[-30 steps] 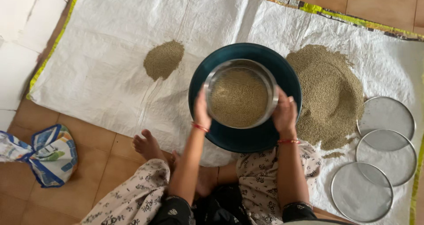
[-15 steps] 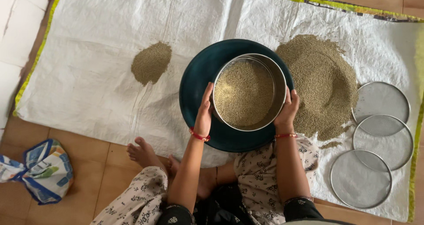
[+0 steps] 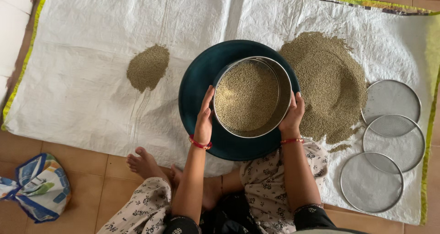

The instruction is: The person sits on the floor and sifts grains using a metal sieve over a large bowl. They repeatedly shake the sieve to separate finer particles, occasionally using their hand to spread the grains within the sieve. The sifted grains fall into the bowl below while larger particles remain in the sieve.

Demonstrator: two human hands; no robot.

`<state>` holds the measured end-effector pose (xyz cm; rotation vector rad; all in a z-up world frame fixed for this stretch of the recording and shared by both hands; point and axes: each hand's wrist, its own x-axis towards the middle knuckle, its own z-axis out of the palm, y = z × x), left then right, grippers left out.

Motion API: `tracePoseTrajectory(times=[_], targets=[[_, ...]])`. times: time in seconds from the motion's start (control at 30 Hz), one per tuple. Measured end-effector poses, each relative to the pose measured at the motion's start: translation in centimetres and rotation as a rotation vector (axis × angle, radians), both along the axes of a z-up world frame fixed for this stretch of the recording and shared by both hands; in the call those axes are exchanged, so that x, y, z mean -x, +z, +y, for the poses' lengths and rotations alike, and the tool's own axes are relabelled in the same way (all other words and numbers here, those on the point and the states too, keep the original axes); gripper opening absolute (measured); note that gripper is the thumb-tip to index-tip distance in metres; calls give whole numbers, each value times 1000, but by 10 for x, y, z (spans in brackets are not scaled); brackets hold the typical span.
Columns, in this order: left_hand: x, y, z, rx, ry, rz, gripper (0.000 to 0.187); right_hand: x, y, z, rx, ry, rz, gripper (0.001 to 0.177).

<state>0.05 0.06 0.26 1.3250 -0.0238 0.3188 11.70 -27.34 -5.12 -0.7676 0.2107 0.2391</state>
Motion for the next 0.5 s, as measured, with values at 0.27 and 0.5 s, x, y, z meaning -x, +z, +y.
tracePoseTrajectory(times=[0.27, 0.5], targets=[[0, 7, 0, -34, 12, 2, 75, 1, -5, 1, 113, 55, -97, 52], [-15, 18, -30, -1089, 721, -173, 53, 6, 8, 21, 146, 35, 47, 77]])
